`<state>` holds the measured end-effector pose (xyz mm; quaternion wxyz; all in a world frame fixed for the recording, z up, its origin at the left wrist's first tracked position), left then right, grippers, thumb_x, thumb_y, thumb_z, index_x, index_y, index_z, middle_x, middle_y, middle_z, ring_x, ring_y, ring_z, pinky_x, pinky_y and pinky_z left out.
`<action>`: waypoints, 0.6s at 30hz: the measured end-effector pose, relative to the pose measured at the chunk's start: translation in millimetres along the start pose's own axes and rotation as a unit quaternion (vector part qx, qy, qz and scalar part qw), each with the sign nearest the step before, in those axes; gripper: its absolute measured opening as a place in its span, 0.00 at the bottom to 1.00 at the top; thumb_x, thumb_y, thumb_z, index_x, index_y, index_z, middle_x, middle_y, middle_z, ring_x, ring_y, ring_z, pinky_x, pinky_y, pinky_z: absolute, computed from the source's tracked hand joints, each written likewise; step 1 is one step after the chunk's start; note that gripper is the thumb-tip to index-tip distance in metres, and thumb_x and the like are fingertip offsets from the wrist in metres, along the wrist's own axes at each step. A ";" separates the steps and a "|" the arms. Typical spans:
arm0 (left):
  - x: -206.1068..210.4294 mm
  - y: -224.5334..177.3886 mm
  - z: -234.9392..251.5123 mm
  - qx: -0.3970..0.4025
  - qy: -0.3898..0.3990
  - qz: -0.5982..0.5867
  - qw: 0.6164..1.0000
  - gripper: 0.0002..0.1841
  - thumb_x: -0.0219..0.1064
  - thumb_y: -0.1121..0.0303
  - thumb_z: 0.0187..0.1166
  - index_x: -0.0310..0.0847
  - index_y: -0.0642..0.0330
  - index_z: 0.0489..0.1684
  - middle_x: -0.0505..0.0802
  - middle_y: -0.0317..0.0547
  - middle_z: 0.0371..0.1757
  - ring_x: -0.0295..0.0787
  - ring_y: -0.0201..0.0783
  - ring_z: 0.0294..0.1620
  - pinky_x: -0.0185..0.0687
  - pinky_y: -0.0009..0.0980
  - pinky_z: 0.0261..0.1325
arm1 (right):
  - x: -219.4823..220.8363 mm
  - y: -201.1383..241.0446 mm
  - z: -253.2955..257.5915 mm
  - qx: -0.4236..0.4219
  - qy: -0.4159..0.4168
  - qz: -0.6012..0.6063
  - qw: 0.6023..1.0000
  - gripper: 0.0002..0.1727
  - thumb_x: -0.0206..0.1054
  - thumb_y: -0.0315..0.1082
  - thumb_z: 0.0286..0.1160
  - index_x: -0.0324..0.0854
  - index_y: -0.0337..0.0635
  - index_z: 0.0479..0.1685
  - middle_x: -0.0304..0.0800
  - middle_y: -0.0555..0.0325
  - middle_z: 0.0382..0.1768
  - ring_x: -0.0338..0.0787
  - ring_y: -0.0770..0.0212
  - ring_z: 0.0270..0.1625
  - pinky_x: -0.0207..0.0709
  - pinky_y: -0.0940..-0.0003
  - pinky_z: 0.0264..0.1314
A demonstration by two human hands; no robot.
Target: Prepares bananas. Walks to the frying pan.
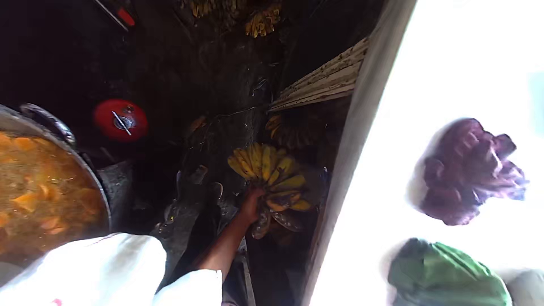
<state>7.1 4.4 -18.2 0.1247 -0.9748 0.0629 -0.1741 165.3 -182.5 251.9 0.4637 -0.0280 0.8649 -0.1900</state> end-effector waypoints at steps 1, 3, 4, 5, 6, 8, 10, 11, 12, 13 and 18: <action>-4.9 -10.0 -13.6 0.036 -0.012 0.006 0.999 0.27 0.65 0.72 0.73 0.68 0.58 0.74 0.88 0.50 0.53 0.87 0.39 0.46 0.86 0.39 0.42 | 7.4 -13.5 2.5 -0.064 -0.097 0.047 0.992 0.27 0.67 0.37 0.77 0.79 0.18 0.64 0.85 0.28 0.65 0.82 0.40 0.74 0.65 0.55 0.83; -12.5 -33.0 -44.0 0.110 -0.019 0.013 0.994 0.24 0.67 0.73 0.71 0.72 0.61 0.68 0.88 0.50 0.51 0.87 0.40 0.47 0.87 0.40 0.46 | 33.3 -47.6 26.3 -0.257 -0.296 0.146 0.908 0.37 0.66 0.45 0.74 0.75 0.10 0.63 0.80 0.14 0.64 0.78 0.24 0.73 0.62 0.43 0.85; -15.2 -44.6 -61.0 0.148 -0.016 0.013 0.989 0.24 0.67 0.74 0.70 0.72 0.63 0.68 0.88 0.52 0.53 0.88 0.42 0.50 0.88 0.43 0.50 | 35.6 -53.3 35.0 -0.298 -0.316 0.165 0.885 0.46 0.60 0.55 0.77 0.67 0.12 0.74 0.70 0.13 0.74 0.68 0.23 0.82 0.50 0.41 0.90; -16.8 -55.7 -79.1 0.188 -0.018 0.009 0.982 0.24 0.67 0.76 0.68 0.73 0.65 0.66 0.89 0.54 0.52 0.89 0.44 0.51 0.89 0.43 0.51 | 40.5 -55.6 46.6 -0.309 -0.351 0.189 0.864 0.54 0.54 0.67 0.73 0.63 0.18 0.79 0.66 0.17 0.79 0.63 0.25 0.86 0.45 0.41 0.92; -18.5 -66.1 -98.6 0.225 -0.016 0.010 0.974 0.25 0.66 0.77 0.68 0.72 0.66 0.68 0.89 0.55 0.54 0.89 0.44 0.53 0.89 0.43 0.54 | 40.7 -52.9 51.0 -0.312 -0.371 0.207 0.850 0.59 0.51 0.73 0.69 0.63 0.21 0.81 0.65 0.19 0.80 0.62 0.26 0.86 0.44 0.38 0.91; -23.6 -80.1 -141.0 0.287 -0.015 0.018 0.958 0.29 0.66 0.79 0.67 0.70 0.68 0.72 0.87 0.58 0.59 0.88 0.44 0.58 0.87 0.42 0.60 | 31.6 -48.6 44.1 -0.311 -0.354 0.207 0.858 0.58 0.49 0.71 0.67 0.63 0.22 0.81 0.64 0.19 0.80 0.61 0.23 0.86 0.45 0.33 0.89; -29.8 -88.4 -182.9 0.329 -0.022 0.028 0.944 0.29 0.67 0.79 0.67 0.70 0.68 0.72 0.86 0.58 0.59 0.87 0.44 0.59 0.86 0.42 0.60 | 23.0 -44.0 36.0 -0.310 -0.342 0.208 0.862 0.53 0.51 0.66 0.69 0.66 0.24 0.80 0.67 0.21 0.80 0.64 0.24 0.85 0.49 0.32 0.87; -33.0 -89.4 -204.5 0.344 -0.022 0.033 0.938 0.28 0.67 0.79 0.68 0.70 0.68 0.72 0.86 0.58 0.60 0.86 0.44 0.59 0.86 0.42 0.61 | 21.2 -43.1 33.1 -0.306 -0.338 0.211 0.864 0.49 0.52 0.62 0.71 0.67 0.24 0.79 0.68 0.21 0.79 0.64 0.24 0.85 0.50 0.31 0.86; -35.3 -88.5 -226.3 0.357 -0.021 0.038 0.933 0.28 0.67 0.79 0.69 0.70 0.67 0.73 0.86 0.58 0.60 0.86 0.44 0.59 0.86 0.42 0.62 | 20.3 -42.5 30.8 -0.303 -0.334 0.218 0.866 0.46 0.54 0.58 0.72 0.68 0.23 0.78 0.68 0.20 0.79 0.65 0.24 0.84 0.52 0.30 0.85; -36.4 -86.7 -248.0 0.368 -0.015 0.042 0.929 0.28 0.66 0.79 0.71 0.69 0.67 0.74 0.86 0.57 0.62 0.85 0.43 0.61 0.85 0.42 0.63 | 19.5 -40.7 27.4 -0.301 -0.323 0.226 0.868 0.44 0.57 0.55 0.72 0.68 0.22 0.77 0.67 0.19 0.78 0.64 0.23 0.84 0.52 0.30 0.84; -23.9 -47.0 -330.6 0.375 0.034 0.052 0.925 0.21 0.62 0.78 0.76 0.71 0.67 0.69 0.88 0.55 0.56 0.88 0.44 0.56 0.88 0.43 0.58 | 43.1 -70.7 -15.8 -0.389 -0.234 0.310 0.835 0.46 0.64 0.58 0.75 0.62 0.37 0.88 0.57 0.24 0.86 0.57 0.25 0.88 0.53 0.25 0.84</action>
Point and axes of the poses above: each hand's wrist, its own z-axis towards the middle knuckle, its own x-axis out of the palm, y = z × x, the point moved 2 cm from there along z, towards the middle knuckle
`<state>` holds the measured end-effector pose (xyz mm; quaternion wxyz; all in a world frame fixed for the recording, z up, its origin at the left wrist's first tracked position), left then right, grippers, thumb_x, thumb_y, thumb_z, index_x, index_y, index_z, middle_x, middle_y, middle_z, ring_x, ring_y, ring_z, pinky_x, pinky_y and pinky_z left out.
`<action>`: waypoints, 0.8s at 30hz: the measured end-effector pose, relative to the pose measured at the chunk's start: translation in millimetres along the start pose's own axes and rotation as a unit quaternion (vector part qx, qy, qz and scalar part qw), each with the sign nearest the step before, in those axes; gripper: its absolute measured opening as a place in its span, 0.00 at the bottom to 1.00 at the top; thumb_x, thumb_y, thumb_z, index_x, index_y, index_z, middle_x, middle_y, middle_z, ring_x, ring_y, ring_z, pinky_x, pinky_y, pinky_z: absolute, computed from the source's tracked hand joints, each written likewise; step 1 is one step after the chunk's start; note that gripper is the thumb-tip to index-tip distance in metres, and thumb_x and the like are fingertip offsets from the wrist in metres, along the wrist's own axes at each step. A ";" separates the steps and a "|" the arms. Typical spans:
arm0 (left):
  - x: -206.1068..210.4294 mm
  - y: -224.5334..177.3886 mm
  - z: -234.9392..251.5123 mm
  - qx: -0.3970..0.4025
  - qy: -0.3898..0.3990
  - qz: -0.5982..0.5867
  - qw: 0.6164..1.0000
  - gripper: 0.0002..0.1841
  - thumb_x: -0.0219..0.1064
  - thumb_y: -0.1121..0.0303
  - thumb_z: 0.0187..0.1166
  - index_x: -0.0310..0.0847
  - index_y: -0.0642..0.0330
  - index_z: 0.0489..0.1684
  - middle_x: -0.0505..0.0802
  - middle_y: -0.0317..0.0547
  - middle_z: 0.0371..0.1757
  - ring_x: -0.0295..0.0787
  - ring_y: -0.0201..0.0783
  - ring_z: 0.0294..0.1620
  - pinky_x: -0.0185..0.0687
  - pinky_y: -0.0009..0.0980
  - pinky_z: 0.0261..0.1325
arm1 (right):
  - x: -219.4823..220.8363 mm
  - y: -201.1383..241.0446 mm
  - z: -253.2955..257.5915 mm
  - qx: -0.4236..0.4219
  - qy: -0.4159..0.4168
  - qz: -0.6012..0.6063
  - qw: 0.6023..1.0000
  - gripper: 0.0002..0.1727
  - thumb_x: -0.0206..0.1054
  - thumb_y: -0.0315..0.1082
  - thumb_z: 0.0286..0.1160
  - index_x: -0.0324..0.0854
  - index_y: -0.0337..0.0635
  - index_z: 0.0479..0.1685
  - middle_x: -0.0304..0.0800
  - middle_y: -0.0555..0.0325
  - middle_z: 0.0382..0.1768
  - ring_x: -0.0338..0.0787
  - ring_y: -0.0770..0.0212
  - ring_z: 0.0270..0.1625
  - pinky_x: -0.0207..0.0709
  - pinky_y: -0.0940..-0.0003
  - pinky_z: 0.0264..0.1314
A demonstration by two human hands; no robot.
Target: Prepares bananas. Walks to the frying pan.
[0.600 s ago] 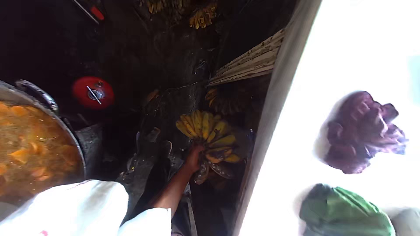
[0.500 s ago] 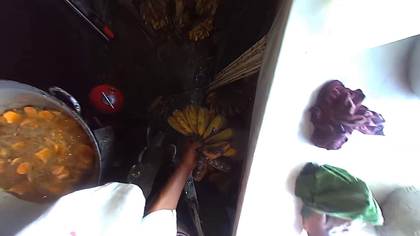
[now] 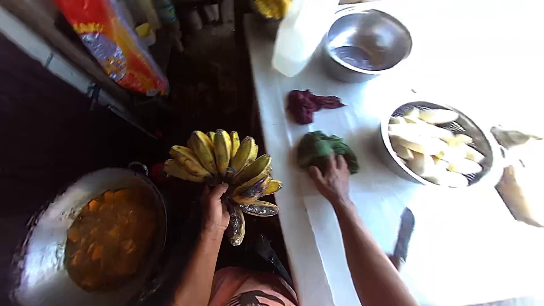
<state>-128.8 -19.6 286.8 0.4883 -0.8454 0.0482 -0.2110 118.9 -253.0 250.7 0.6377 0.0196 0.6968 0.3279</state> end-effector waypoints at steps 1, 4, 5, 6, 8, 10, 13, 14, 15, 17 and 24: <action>9.9 1.2 -15.1 -0.009 0.017 -0.006 1.000 0.19 0.61 0.77 0.76 0.72 0.66 0.66 0.88 0.55 0.54 0.89 0.44 0.54 0.88 0.44 0.57 | -8.4 -2.8 -22.2 -0.013 -0.024 0.011 1.000 0.44 0.62 0.59 0.76 0.65 0.42 0.88 0.59 0.30 0.87 0.59 0.30 0.89 0.56 0.28 0.84; 47.3 16.2 -60.3 -0.048 0.059 -0.030 0.997 0.12 0.58 0.77 0.79 0.75 0.66 0.58 0.88 0.55 0.48 0.89 0.44 0.49 0.89 0.45 0.53 | -51.9 -19.9 -102.6 -0.002 -0.153 0.009 0.988 0.30 0.60 0.50 0.81 0.78 0.42 0.77 0.73 0.37 0.80 0.71 0.36 0.83 0.65 0.35 0.81; 61.9 24.9 -74.8 -0.067 0.077 -0.040 0.994 0.11 0.57 0.76 0.80 0.75 0.66 0.57 0.88 0.55 0.48 0.89 0.44 0.49 0.89 0.45 0.52 | -69.2 -31.4 -129.5 0.028 -0.191 -0.003 0.981 0.28 0.60 0.47 0.82 0.80 0.40 0.75 0.77 0.36 0.78 0.74 0.35 0.82 0.66 0.36 0.82; 77.1 36.3 -88.9 -0.088 0.095 -0.049 0.990 0.12 0.56 0.76 0.80 0.75 0.66 0.57 0.88 0.56 0.48 0.89 0.45 0.49 0.89 0.46 0.53 | -84.9 -46.1 -154.5 0.066 -0.222 -0.014 0.973 0.26 0.59 0.44 0.83 0.81 0.37 0.73 0.79 0.34 0.74 0.76 0.34 0.80 0.67 0.36 0.81; 109.2 67.4 -114.7 -0.129 0.130 -0.064 0.981 0.12 0.55 0.73 0.83 0.76 0.67 0.59 0.88 0.57 0.50 0.89 0.47 0.51 0.87 0.47 0.55 | -106.7 -78.4 -195.1 0.154 -0.257 -0.037 0.954 0.25 0.59 0.41 0.83 0.81 0.32 0.71 0.83 0.29 0.68 0.80 0.30 0.74 0.71 0.36 0.76; 137.8 109.4 -136.6 -0.177 0.178 -0.038 0.967 0.16 0.54 0.68 0.88 0.73 0.66 0.66 0.87 0.58 0.57 0.87 0.48 0.57 0.85 0.48 0.61 | -118.0 -101.3 -226.2 0.256 -0.213 -0.030 0.943 0.29 0.59 0.45 0.84 0.77 0.31 0.75 0.81 0.24 0.67 0.80 0.28 0.72 0.73 0.34 0.72; 158.5 158.1 -163.1 -0.243 0.246 0.110 0.932 0.28 0.55 0.52 0.92 0.65 0.63 0.82 0.82 0.61 0.74 0.82 0.53 0.72 0.82 0.54 0.70 | -110.5 -111.1 -254.9 0.355 -0.065 -0.017 0.932 0.38 0.62 0.54 0.84 0.65 0.39 0.87 0.76 0.25 0.71 0.83 0.27 0.67 0.78 0.31 0.63; 161.4 160.7 -172.7 -0.249 0.273 0.163 0.915 0.31 0.55 0.49 0.92 0.62 0.62 0.84 0.80 0.62 0.76 0.81 0.53 0.73 0.82 0.53 0.70 | -102.8 -112.5 -259.0 0.362 -0.033 -0.022 0.931 0.40 0.65 0.53 0.82 0.63 0.41 0.89 0.76 0.26 0.71 0.84 0.27 0.65 0.79 0.31 0.61; 163.3 159.4 -181.5 -0.261 0.294 0.215 0.894 0.32 0.54 0.47 0.91 0.60 0.61 0.85 0.81 0.63 0.74 0.84 0.54 0.70 0.83 0.52 0.67 | -95.1 -114.5 -260.3 0.355 -0.031 -0.032 0.934 0.39 0.67 0.49 0.81 0.63 0.42 0.89 0.77 0.26 0.69 0.85 0.28 0.63 0.80 0.32 0.58; 155.0 151.0 -195.2 -0.283 0.334 0.318 0.841 0.31 0.53 0.47 0.92 0.63 0.64 0.82 0.83 0.64 0.69 0.86 0.55 0.63 0.83 0.52 0.62 | -86.4 -120.9 -261.6 0.342 -0.052 -0.052 0.937 0.34 0.64 0.40 0.81 0.66 0.41 0.87 0.80 0.28 0.65 0.88 0.30 0.60 0.82 0.36 0.54; 188.6 114.1 -201.6 0.189 0.475 0.409 0.756 0.19 0.66 0.63 0.83 0.82 0.69 0.64 0.92 0.55 0.55 0.92 0.39 0.50 0.89 0.35 0.58 | -96.4 -143.8 -270.0 0.402 -0.152 0.277 0.860 0.25 0.48 0.38 0.90 0.71 0.38 0.81 0.85 0.43 0.43 0.84 0.51 0.37 0.79 0.50 0.39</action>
Point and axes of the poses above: each hand's wrist, its own z-axis towards the middle knuckle, its own x-axis out of the palm, y = z × x, the point moved 2 cm from there along z, towards the middle knuckle
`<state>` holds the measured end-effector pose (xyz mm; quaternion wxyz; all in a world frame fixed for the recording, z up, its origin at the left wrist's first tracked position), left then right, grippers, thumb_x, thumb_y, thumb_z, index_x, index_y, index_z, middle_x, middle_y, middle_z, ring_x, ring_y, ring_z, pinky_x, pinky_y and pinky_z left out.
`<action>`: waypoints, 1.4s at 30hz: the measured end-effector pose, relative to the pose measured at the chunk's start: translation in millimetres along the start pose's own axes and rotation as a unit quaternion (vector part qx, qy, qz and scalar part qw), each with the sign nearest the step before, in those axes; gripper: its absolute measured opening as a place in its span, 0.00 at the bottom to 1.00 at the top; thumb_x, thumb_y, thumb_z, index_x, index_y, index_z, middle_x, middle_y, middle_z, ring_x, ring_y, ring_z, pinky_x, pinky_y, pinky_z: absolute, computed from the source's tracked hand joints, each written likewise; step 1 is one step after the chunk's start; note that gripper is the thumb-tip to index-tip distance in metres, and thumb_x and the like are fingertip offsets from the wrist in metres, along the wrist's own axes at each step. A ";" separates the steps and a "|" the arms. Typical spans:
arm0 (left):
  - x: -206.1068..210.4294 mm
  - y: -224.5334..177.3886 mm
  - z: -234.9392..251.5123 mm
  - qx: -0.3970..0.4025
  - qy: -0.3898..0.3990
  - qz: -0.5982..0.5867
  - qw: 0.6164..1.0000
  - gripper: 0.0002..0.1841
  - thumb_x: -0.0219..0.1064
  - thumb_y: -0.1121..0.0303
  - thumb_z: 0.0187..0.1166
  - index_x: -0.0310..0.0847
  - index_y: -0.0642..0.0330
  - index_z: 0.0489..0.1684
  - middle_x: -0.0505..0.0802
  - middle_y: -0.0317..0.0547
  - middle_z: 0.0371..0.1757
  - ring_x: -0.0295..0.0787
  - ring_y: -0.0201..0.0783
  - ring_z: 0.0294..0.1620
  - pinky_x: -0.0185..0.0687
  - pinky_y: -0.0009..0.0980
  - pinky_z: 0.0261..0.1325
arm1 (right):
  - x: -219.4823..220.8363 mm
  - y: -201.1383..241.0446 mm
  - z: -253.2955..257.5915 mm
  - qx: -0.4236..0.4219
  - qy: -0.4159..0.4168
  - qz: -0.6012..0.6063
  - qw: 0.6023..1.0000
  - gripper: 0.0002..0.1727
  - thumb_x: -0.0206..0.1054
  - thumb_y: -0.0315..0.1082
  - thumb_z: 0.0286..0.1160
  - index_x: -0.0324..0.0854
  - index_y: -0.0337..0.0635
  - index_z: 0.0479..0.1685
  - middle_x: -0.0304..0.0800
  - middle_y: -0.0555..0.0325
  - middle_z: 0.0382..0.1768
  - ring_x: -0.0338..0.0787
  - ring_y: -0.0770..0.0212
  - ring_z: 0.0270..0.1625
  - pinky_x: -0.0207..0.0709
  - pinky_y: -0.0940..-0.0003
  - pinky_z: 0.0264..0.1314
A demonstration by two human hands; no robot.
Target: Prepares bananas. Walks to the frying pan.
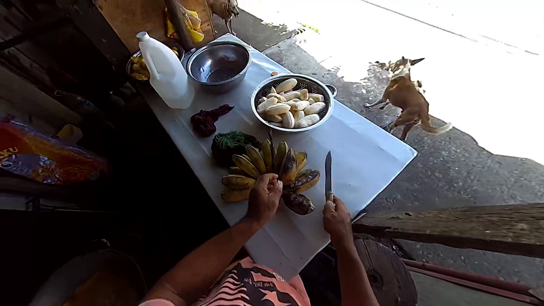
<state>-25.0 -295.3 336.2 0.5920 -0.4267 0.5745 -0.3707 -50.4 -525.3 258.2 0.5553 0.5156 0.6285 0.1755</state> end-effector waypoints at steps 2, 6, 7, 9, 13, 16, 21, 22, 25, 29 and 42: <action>9.2 -16.8 34.6 -0.009 0.024 0.121 0.992 0.39 0.72 0.47 0.78 0.68 0.66 0.82 0.84 0.62 0.70 0.85 0.51 0.67 0.80 0.46 0.72 | 2.3 7.6 -13.7 -0.020 -0.025 0.126 0.992 0.24 0.47 0.41 0.93 0.68 0.36 0.80 0.76 0.55 0.27 0.74 0.62 0.18 0.71 0.64 0.18; 48.9 -29.5 71.1 -0.062 0.065 0.318 0.944 0.49 0.75 0.36 0.69 0.65 0.64 0.83 0.79 0.63 0.75 0.79 0.57 0.75 0.79 0.51 0.74 | 4.9 36.9 -46.2 -0.125 -0.063 0.300 0.944 0.21 0.51 0.35 0.84 0.62 0.33 0.70 0.80 0.63 0.29 0.80 0.71 0.18 0.78 0.75 0.17; 53.1 -29.2 74.9 -0.069 0.060 0.318 0.944 0.42 0.75 0.43 0.71 0.70 0.64 0.79 0.80 0.62 0.73 0.80 0.56 0.74 0.79 0.50 0.73 | 4.5 41.2 -51.2 -0.149 -0.050 0.326 0.932 0.20 0.52 0.34 0.83 0.61 0.34 0.70 0.84 0.60 0.34 0.83 0.70 0.20 0.79 0.76 0.17; 47.5 -29.2 80.8 -0.080 0.072 0.239 0.965 0.35 0.76 0.53 0.73 0.74 0.65 0.76 0.83 0.62 0.71 0.80 0.54 0.74 0.76 0.49 0.77 | 3.4 45.2 -53.7 -0.174 0.001 0.353 0.919 0.23 0.51 0.32 0.80 0.56 0.34 0.73 0.90 0.58 0.39 0.82 0.70 0.18 0.75 0.77 0.14; 1.8 -7.2 85.5 -0.092 0.125 -0.032 0.987 0.28 0.80 0.71 0.69 0.81 0.66 0.70 0.92 0.58 0.60 0.90 0.46 0.60 0.84 0.45 0.69 | 6.6 51.3 -53.0 -0.174 0.058 0.308 0.934 0.32 0.56 0.35 0.82 0.59 0.33 0.85 0.86 0.60 0.29 0.79 0.70 0.19 0.74 0.76 0.16; -5.1 4.5 88.7 -0.075 0.146 -0.092 0.982 0.26 0.80 0.75 0.67 0.82 0.65 0.68 0.93 0.53 0.57 0.91 0.42 0.58 0.88 0.41 0.64 | 3.2 50.4 -50.4 -0.204 0.052 0.257 0.943 0.30 0.58 0.31 0.84 0.62 0.33 0.86 0.91 0.56 0.42 0.90 0.66 0.32 0.86 0.69 0.31; -3.7 12.1 86.8 -0.053 0.170 -0.143 0.973 0.25 0.78 0.78 0.68 0.81 0.64 0.67 0.92 0.53 0.56 0.91 0.42 0.53 0.89 0.41 0.59 | -3.9 49.5 -47.6 -0.190 0.077 0.127 0.971 0.31 0.58 0.33 0.84 0.65 0.48 0.89 0.91 0.53 0.50 0.89 0.65 0.37 0.86 0.66 0.41; -5.5 12.0 84.5 -0.051 0.175 -0.151 0.972 0.25 0.78 0.78 0.69 0.81 0.64 0.68 0.92 0.53 0.56 0.91 0.42 0.53 0.89 0.41 0.59 | -4.2 50.9 -49.7 -0.196 0.070 0.099 0.973 0.31 0.58 0.34 0.84 0.67 0.50 0.89 0.91 0.53 0.49 0.88 0.66 0.37 0.84 0.66 0.41; -11.3 13.2 81.8 -0.043 0.189 -0.157 0.968 0.26 0.77 0.78 0.70 0.80 0.63 0.70 0.92 0.53 0.57 0.91 0.42 0.52 0.89 0.41 0.58 | -1.6 61.3 -59.2 -0.230 0.047 0.011 0.972 0.27 0.54 0.42 0.90 0.68 0.51 0.87 0.92 0.54 0.49 0.90 0.64 0.42 0.85 0.61 0.50; -13.4 13.1 79.8 -0.038 0.207 -0.157 0.965 0.26 0.77 0.79 0.70 0.80 0.62 0.70 0.92 0.52 0.57 0.91 0.42 0.52 0.89 0.42 0.58 | 4.5 73.3 -69.1 -0.238 0.042 -0.120 0.963 0.28 0.47 0.49 0.93 0.70 0.51 0.87 0.94 0.49 0.51 0.94 0.49 0.50 0.84 0.43 0.54; -13.9 25.4 76.1 -0.008 0.210 -0.185 0.960 0.26 0.77 0.75 0.71 0.81 0.60 0.71 0.92 0.50 0.58 0.91 0.41 0.55 0.89 0.41 0.60 | 63.2 104.9 -35.5 -0.096 0.148 0.112 0.978 0.27 0.46 0.46 0.95 0.64 0.54 0.89 0.81 0.54 0.27 0.79 0.59 0.21 0.76 0.62 0.24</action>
Point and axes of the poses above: each hand's wrist, its own z-axis towards the middle knuckle, its own x-axis out of the palm, y = z × x, the point moved 2 cm from there along z, towards the middle knuckle
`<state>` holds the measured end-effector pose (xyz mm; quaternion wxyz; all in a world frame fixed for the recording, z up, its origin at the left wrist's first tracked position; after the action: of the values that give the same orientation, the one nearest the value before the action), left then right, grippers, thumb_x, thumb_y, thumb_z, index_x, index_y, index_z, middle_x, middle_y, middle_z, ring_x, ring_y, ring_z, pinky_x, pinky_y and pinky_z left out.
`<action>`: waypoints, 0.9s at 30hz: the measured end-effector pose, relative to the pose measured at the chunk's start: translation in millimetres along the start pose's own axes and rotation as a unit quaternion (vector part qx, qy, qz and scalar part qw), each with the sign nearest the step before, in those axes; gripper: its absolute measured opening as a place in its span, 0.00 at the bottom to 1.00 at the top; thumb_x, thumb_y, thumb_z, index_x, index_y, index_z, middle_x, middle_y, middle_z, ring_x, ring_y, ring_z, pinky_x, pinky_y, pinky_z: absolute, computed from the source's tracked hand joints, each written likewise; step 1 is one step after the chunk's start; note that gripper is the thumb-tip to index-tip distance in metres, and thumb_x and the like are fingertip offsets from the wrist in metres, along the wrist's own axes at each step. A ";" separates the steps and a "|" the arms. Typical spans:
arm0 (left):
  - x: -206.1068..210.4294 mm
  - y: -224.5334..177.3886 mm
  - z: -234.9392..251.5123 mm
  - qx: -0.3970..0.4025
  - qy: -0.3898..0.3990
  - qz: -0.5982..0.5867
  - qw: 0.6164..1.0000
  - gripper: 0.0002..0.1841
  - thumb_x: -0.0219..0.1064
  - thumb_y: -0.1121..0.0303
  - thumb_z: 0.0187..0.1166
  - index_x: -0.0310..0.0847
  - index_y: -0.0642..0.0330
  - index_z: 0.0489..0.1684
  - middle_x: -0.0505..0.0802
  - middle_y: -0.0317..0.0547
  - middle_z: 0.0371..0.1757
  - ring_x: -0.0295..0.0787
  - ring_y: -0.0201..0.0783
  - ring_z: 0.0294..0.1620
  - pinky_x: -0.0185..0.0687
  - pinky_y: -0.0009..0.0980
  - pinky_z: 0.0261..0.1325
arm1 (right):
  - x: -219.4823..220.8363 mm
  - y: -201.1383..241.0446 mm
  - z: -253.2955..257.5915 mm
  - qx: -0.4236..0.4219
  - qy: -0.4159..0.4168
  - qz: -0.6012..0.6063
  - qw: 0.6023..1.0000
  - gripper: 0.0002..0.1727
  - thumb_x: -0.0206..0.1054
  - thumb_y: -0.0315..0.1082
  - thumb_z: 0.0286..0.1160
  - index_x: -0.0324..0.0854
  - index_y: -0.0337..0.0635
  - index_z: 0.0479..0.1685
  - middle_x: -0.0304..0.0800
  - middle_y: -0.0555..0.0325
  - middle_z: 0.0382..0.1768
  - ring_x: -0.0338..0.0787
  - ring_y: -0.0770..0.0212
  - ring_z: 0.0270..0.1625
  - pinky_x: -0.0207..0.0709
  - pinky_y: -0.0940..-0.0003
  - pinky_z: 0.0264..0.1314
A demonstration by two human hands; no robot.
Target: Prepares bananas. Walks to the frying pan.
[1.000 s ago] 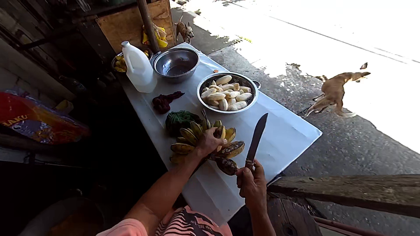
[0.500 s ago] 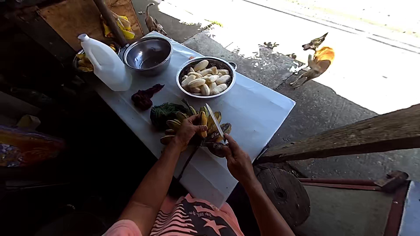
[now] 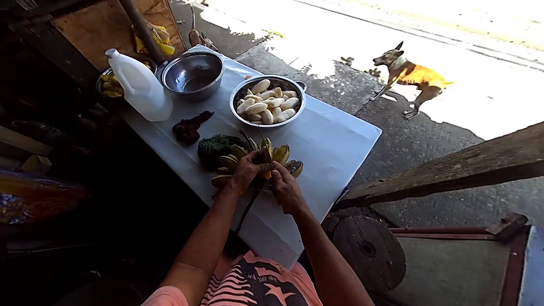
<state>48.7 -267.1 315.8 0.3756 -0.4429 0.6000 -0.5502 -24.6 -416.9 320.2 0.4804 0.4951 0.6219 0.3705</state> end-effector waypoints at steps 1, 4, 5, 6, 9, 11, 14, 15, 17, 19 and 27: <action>-0.4 0.8 0.2 0.001 -0.008 -0.006 1.000 0.25 0.77 0.74 0.72 0.81 0.59 0.71 0.92 0.50 0.58 0.91 0.41 0.55 0.88 0.40 0.60 | 4.8 -3.5 -2.0 0.007 0.020 0.107 0.994 0.27 0.45 0.45 0.96 0.61 0.53 0.91 0.76 0.57 0.21 0.73 0.63 0.14 0.72 0.67 0.16; 1.5 -1.4 1.2 -0.003 -0.033 -0.023 0.999 0.24 0.78 0.74 0.72 0.82 0.60 0.70 0.92 0.50 0.58 0.90 0.40 0.55 0.88 0.39 0.60 | 13.7 -9.1 -12.1 0.004 0.064 0.251 0.966 0.30 0.43 0.44 0.96 0.51 0.52 0.95 0.72 0.61 0.20 0.70 0.66 0.13 0.71 0.71 0.14; 1.9 -1.4 0.8 -0.002 -0.039 -0.027 0.999 0.25 0.78 0.74 0.72 0.82 0.60 0.70 0.92 0.50 0.58 0.90 0.40 0.55 0.88 0.39 0.60 | 16.8 -11.8 -11.7 -0.005 0.064 0.262 0.963 0.30 0.43 0.44 0.96 0.49 0.51 0.95 0.72 0.61 0.20 0.71 0.66 0.13 0.71 0.71 0.15; 2.7 -1.2 0.5 -0.002 -0.045 -0.034 0.998 0.25 0.78 0.74 0.72 0.81 0.60 0.70 0.92 0.50 0.58 0.90 0.40 0.54 0.88 0.39 0.59 | 20.4 -15.9 -8.7 -0.017 0.058 0.271 0.961 0.30 0.43 0.44 0.96 0.50 0.50 0.95 0.72 0.61 0.19 0.71 0.66 0.13 0.72 0.72 0.15; 7.1 0.9 -1.1 0.003 -0.065 -0.053 0.996 0.25 0.77 0.76 0.70 0.81 0.60 0.69 0.91 0.51 0.58 0.90 0.41 0.55 0.88 0.40 0.59 | 31.7 -27.9 5.6 -0.047 0.021 0.316 0.947 0.26 0.44 0.44 0.95 0.63 0.47 0.87 0.73 0.61 0.17 0.71 0.67 0.12 0.72 0.72 0.15; 4.7 1.9 -2.1 0.015 -0.062 -0.049 0.997 0.25 0.77 0.77 0.69 0.81 0.61 0.69 0.91 0.51 0.58 0.89 0.41 0.55 0.87 0.40 0.59 | 31.8 -29.4 13.9 -0.035 0.012 0.351 0.935 0.21 0.43 0.45 0.96 0.71 0.46 0.74 0.73 0.60 0.16 0.71 0.67 0.11 0.72 0.73 0.14; 2.9 1.3 -4.8 0.000 -0.055 -0.003 0.998 0.28 0.76 0.75 0.72 0.76 0.60 0.74 0.89 0.53 0.61 0.89 0.43 0.57 0.88 0.41 0.60 | 26.1 -32.9 20.1 -0.020 0.028 0.377 0.926 0.20 0.41 0.46 0.96 0.72 0.46 0.67 0.73 0.60 0.17 0.72 0.67 0.12 0.73 0.74 0.15; 6.4 0.0 -3.7 -0.014 -0.061 0.035 0.997 0.29 0.75 0.73 0.74 0.72 0.59 0.77 0.88 0.53 0.62 0.88 0.43 0.58 0.87 0.42 0.61 | 25.1 -32.9 21.0 -0.021 0.034 0.378 0.925 0.19 0.41 0.46 0.96 0.71 0.47 0.67 0.72 0.60 0.17 0.72 0.68 0.12 0.73 0.74 0.15; 14.6 -1.7 -1.9 -0.038 -0.083 0.119 0.989 0.33 0.77 0.68 0.75 0.67 0.58 0.79 0.88 0.55 0.63 0.89 0.45 0.59 0.86 0.45 0.62 | 23.6 -33.7 20.5 -0.018 0.040 0.380 0.924 0.20 0.42 0.46 0.96 0.71 0.47 0.69 0.73 0.60 0.17 0.73 0.67 0.13 0.74 0.74 0.15; 18.8 -7.7 -2.9 -0.044 -0.104 0.187 0.976 0.31 0.77 0.70 0.71 0.71 0.60 0.76 0.90 0.57 0.58 0.90 0.47 0.55 0.87 0.48 0.59 | 21.3 -33.6 22.1 -0.012 0.038 0.383 0.923 0.20 0.42 0.46 0.95 0.71 0.47 0.71 0.74 0.60 0.18 0.73 0.67 0.13 0.74 0.74 0.16; 37.9 -32.8 -12.8 -0.081 -0.147 0.425 0.890 0.28 0.69 0.73 0.73 0.78 0.55 0.78 0.84 0.60 0.66 0.82 0.56 0.67 0.79 0.54 0.69 | 19.3 -25.5 11.4 -0.027 -0.065 0.373 0.925 0.21 0.51 0.38 0.94 0.68 0.39 0.78 0.83 0.51 0.24 0.80 0.63 0.17 0.77 0.70 0.18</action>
<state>28.3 -298.8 351.2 0.6205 -0.2503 0.7110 -0.2164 -21.1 -404.2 288.8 0.3598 0.7009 0.3495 0.5071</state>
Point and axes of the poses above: each hand's wrist, its own z-axis towards the middle knuckle, its own x-axis out of the palm, y = z × x, the point moved 2 cm from there along z, towards the middle knuckle
